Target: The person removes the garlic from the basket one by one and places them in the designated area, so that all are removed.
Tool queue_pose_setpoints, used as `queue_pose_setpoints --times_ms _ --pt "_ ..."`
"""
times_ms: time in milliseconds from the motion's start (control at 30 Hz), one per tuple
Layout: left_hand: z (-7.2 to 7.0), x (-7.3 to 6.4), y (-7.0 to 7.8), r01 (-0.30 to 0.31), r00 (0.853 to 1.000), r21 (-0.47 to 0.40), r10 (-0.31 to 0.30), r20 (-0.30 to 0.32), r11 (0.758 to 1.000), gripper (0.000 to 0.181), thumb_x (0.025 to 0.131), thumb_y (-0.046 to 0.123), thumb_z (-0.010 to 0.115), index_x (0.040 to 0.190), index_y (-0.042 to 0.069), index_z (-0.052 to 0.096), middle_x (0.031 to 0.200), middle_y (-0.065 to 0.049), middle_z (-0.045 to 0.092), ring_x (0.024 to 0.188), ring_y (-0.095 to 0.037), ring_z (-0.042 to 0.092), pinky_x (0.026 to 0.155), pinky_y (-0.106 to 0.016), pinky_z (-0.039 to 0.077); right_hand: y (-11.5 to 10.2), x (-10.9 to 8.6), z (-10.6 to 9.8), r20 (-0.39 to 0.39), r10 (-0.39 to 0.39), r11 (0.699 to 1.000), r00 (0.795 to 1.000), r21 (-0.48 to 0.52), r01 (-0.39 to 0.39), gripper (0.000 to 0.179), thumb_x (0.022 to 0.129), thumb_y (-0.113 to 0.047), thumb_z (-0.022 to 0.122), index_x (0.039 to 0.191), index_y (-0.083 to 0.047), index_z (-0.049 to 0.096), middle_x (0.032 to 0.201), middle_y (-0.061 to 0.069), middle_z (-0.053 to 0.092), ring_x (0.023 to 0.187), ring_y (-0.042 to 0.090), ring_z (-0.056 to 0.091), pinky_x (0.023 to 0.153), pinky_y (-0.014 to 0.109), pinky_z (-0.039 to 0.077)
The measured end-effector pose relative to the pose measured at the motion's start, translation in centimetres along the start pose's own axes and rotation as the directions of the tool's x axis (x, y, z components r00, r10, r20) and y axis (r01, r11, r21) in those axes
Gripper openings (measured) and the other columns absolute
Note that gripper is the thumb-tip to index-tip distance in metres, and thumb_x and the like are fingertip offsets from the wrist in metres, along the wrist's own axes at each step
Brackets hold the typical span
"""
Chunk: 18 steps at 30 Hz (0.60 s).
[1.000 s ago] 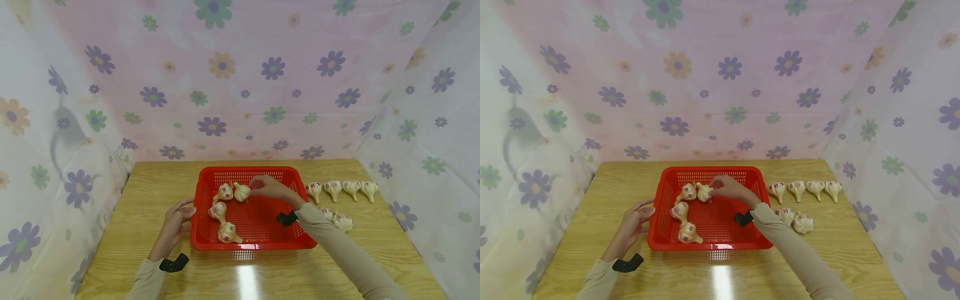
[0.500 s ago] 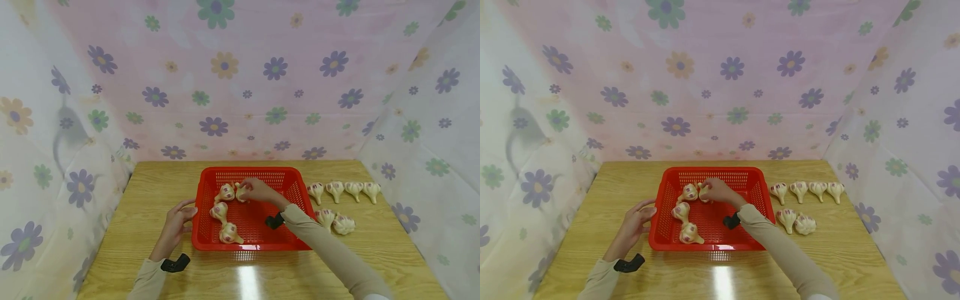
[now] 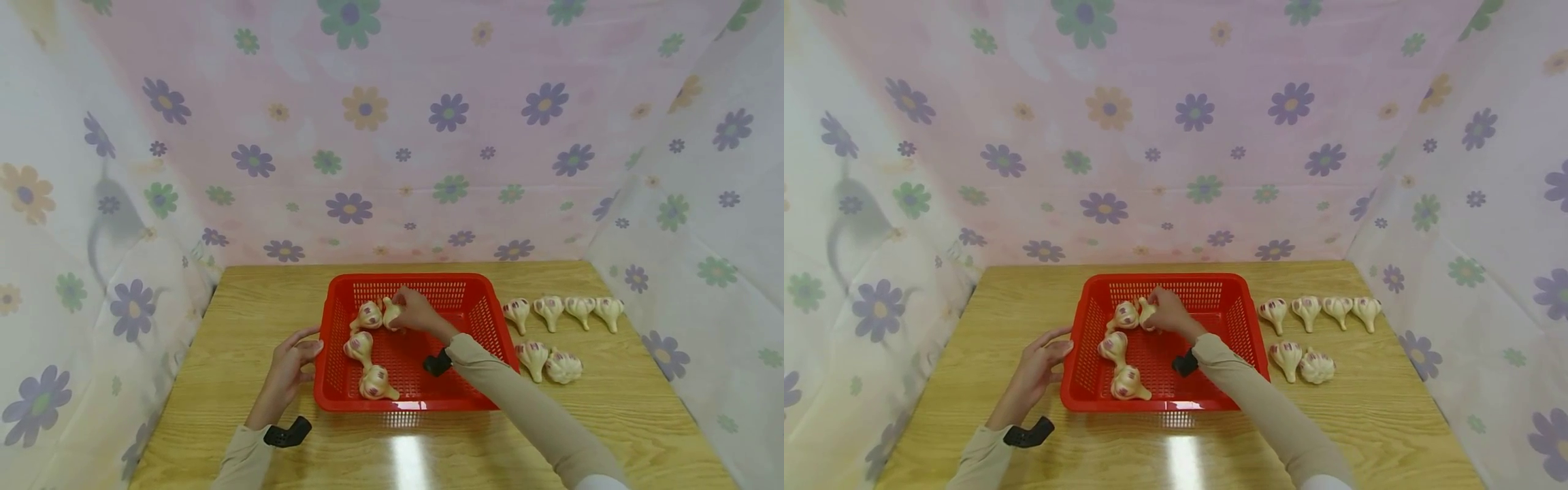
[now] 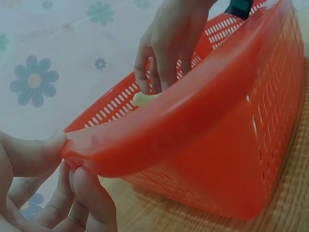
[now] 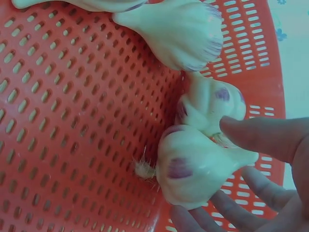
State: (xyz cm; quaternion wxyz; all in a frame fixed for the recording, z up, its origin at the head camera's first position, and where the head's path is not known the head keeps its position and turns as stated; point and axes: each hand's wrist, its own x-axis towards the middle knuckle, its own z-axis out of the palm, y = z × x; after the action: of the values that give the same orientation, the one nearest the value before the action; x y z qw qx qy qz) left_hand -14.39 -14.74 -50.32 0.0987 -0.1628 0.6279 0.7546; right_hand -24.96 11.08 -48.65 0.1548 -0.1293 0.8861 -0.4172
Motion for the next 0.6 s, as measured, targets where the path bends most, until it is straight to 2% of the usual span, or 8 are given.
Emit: queue_pose_setpoints --times_ms 67,200,333,500,600 --pt "0.0 0.0 0.0 0.002 1.000 -0.003 -0.002 -0.001 1.000 0.041 0.089 0.010 0.062 0.130 0.008 0.054 0.095 -0.007 0.064 0.080 -0.021 0.062 0.060 -0.038 0.054 0.0 0.1 0.2 -0.008 0.019 1.000 1.000 0.006 -0.019 0.042 0.076 -0.004 0.077 0.110 0.001 0.052 0.109 0.017 0.053 0.073 0.035 0.059 0.068 0.037 0.049" --pt "0.0 0.1 0.0 0.008 1.000 -0.010 -0.008 -0.008 1.000 0.042 0.088 0.007 0.062 0.129 0.008 0.055 0.094 -0.006 0.064 0.079 -0.020 0.063 0.058 -0.036 0.054 0.2 0.4 0.8 -0.007 0.040 0.999 0.999 -0.013 -0.040 0.041 0.075 -0.006 0.078 0.109 -0.003 0.055 0.112 0.015 0.054 0.089 0.028 0.055 0.074 0.038 0.049" --pt "-0.1 0.1 -0.1 0.009 1.000 -0.006 -0.009 -0.016 1.000 0.041 0.089 0.007 0.061 0.129 0.009 0.055 0.093 -0.006 0.064 0.078 -0.020 0.062 0.057 -0.036 0.054 0.5 0.5 1.4 0.050 0.043 0.999 0.998 -0.018 -0.042 0.037 0.074 -0.005 0.079 0.105 -0.003 0.058 0.117 0.015 0.055 0.100 0.029 0.055 0.076 0.039 0.050" --pt "0.0 0.2 -0.1 0.007 1.000 -0.009 -0.007 -0.010 1.000 0.040 0.089 0.009 0.062 0.129 0.009 0.055 0.095 -0.008 0.064 0.079 -0.020 0.061 0.059 -0.037 0.054 0.5 0.1 1.7 0.116 0.041 0.999 0.992 -0.017 -0.039 0.033 0.073 -0.002 0.078 0.101 -0.004 0.060 0.115 0.014 0.057 0.090 0.026 0.056 0.067 0.035 0.050" --pt "0.0 0.1 -0.1 0.001 1.000 -0.010 -0.001 -0.006 1.000 0.040 0.089 0.011 0.062 0.129 0.009 0.054 0.096 -0.008 0.064 0.079 -0.021 0.061 0.061 -0.039 0.054 0.6 0.0 1.6 0.126 0.023 1.000 0.992 -0.024 -0.020 0.032 0.073 -0.002 0.078 0.100 -0.005 0.061 0.111 0.011 0.058 0.090 0.024 0.056 0.068 0.035 0.050"
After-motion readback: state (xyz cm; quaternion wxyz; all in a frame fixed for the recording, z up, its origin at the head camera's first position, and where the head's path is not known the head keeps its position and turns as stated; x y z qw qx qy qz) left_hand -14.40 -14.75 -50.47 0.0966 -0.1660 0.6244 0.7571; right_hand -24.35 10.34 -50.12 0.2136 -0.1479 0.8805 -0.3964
